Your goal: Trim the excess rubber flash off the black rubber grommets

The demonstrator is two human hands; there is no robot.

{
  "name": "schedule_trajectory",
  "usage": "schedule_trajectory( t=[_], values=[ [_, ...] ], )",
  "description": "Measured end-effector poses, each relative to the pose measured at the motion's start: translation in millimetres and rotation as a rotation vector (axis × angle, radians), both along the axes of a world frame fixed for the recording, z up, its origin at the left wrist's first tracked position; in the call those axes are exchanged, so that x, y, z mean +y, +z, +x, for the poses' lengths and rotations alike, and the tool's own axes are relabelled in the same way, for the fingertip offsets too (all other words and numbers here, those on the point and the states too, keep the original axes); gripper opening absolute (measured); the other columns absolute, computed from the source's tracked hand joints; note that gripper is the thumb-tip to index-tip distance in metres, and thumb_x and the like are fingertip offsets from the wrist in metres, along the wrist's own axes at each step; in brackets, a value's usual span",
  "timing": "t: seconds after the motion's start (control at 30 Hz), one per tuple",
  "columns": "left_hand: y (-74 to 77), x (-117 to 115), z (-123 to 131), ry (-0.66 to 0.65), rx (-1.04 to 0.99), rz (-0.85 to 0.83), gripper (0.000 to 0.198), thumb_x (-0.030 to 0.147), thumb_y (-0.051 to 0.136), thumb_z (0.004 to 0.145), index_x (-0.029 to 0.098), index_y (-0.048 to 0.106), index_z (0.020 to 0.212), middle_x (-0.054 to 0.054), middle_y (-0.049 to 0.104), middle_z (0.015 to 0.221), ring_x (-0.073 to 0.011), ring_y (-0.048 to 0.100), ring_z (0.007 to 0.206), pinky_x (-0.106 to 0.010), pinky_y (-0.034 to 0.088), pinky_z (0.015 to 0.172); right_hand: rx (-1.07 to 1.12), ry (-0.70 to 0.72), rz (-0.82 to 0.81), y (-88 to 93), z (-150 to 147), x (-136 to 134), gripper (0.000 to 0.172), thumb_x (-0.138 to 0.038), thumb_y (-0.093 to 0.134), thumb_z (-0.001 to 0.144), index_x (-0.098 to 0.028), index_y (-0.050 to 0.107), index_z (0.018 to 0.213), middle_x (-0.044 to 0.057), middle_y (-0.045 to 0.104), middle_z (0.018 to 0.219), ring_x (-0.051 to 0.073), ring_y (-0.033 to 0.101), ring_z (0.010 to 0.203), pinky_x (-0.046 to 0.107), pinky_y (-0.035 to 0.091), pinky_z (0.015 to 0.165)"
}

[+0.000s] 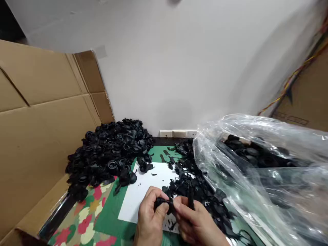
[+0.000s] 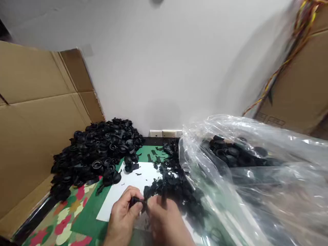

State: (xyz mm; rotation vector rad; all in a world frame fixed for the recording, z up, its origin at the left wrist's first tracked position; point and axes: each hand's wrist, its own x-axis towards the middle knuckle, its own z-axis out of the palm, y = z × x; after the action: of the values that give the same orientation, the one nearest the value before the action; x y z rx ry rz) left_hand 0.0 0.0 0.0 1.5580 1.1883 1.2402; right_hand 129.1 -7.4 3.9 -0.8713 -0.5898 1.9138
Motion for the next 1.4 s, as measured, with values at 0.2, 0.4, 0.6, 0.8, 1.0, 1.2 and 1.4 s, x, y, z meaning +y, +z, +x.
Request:
schedule_trajectory(
  t=[0.2, 0.4, 0.6, 0.8, 1.0, 1.2, 1.4],
  values=[
    [-1.1, 0.1, -1.6, 0.004, 0.040, -0.081, 0.008, 0.015, 0.052, 0.075, 0.020, 0.058, 0.074, 0.001, 0.050, 0.073, -0.0173, 0.048, 0.068, -0.027, 0.036, 0.062, -0.508, -0.279, 0.198, -6.7, 17.7, -3.5, 0.040, -0.055, 0.070, 0.065, -0.016, 0.064, 0.065, -0.005, 0.045, 0.050, 0.009, 0.034, 0.044, 0.021, 0.026, 0.040],
    [1.5, -2.2, -3.8, -0.007, 0.048, -0.129, 0.007, 0.017, 0.052, 0.075, 0.020, 0.058, 0.074, 0.002, 0.047, 0.071, -0.0163, 0.045, 0.064, -0.026, 0.034, 0.057, -0.652, -0.435, 0.356, 1.7, 44.1, -10.7, 0.050, -0.067, 0.061, 0.067, -0.020, 0.073, 0.077, 0.006, 0.063, 0.085, 0.020, 0.054, 0.074, 0.026, 0.042, 0.061],
    [-2.1, -3.3, -3.9, -0.013, 0.033, -0.114, 0.006, 0.019, 0.054, 0.076, 0.020, 0.060, 0.076, 0.001, 0.048, 0.072, -0.0167, 0.046, 0.066, -0.026, 0.036, 0.059, -0.340, -0.351, 0.239, -0.4, 31.2, -16.9, 0.051, -0.066, 0.067, 0.063, -0.017, 0.063, 0.075, -0.007, 0.042, 0.045, 0.008, 0.038, 0.039, 0.020, 0.027, 0.042],
    [-3.2, -3.4, -2.8, -0.001, -0.028, -0.118, 0.005, 0.023, 0.060, 0.075, 0.019, 0.063, 0.074, 0.001, 0.050, 0.069, -0.0166, 0.047, 0.064, -0.025, 0.036, 0.056, -0.487, -0.443, 0.449, 2.0, 23.7, -16.6, 0.032, -0.051, 0.074, 0.065, -0.021, 0.069, 0.074, -0.001, 0.057, 0.063, 0.013, 0.052, 0.052, 0.024, 0.040, 0.049],
    [-5.4, -4.6, -2.2, 0.021, -0.073, -0.141, 0.009, 0.028, 0.062, 0.074, 0.019, 0.063, 0.073, 0.001, 0.051, 0.067, -0.0156, 0.046, 0.061, -0.024, 0.035, 0.052, -0.569, -0.525, 0.670, -9.4, 21.0, -16.4, 0.020, -0.044, 0.067, 0.076, -0.024, 0.072, 0.078, 0.004, 0.065, 0.080, 0.020, 0.064, 0.070, 0.029, 0.051, 0.065],
    [-6.0, -5.7, -1.6, 0.019, -0.073, -0.156, 0.009, 0.028, 0.063, 0.074, 0.019, 0.064, 0.071, 0.001, 0.051, 0.066, -0.0146, 0.045, 0.058, -0.023, 0.034, 0.049, -0.594, -0.568, 0.614, -18.1, 18.3, -16.1, 0.025, -0.046, 0.069, 0.073, -0.021, 0.072, 0.077, 0.007, 0.068, 0.081, 0.022, 0.066, 0.069, 0.029, 0.056, 0.060],
    [-7.2, -5.6, -1.0, 0.025, -0.065, -0.149, 0.010, 0.028, 0.063, 0.074, 0.019, 0.064, 0.071, 0.001, 0.052, 0.066, -0.0149, 0.046, 0.059, -0.023, 0.034, 0.050, -0.629, -0.548, 0.634, -12.4, 20.3, -14.8, 0.022, -0.043, 0.071, 0.072, -0.021, 0.073, 0.073, 0.006, 0.070, 0.074, 0.020, 0.066, 0.064, 0.026, 0.055, 0.058]
  ],
)
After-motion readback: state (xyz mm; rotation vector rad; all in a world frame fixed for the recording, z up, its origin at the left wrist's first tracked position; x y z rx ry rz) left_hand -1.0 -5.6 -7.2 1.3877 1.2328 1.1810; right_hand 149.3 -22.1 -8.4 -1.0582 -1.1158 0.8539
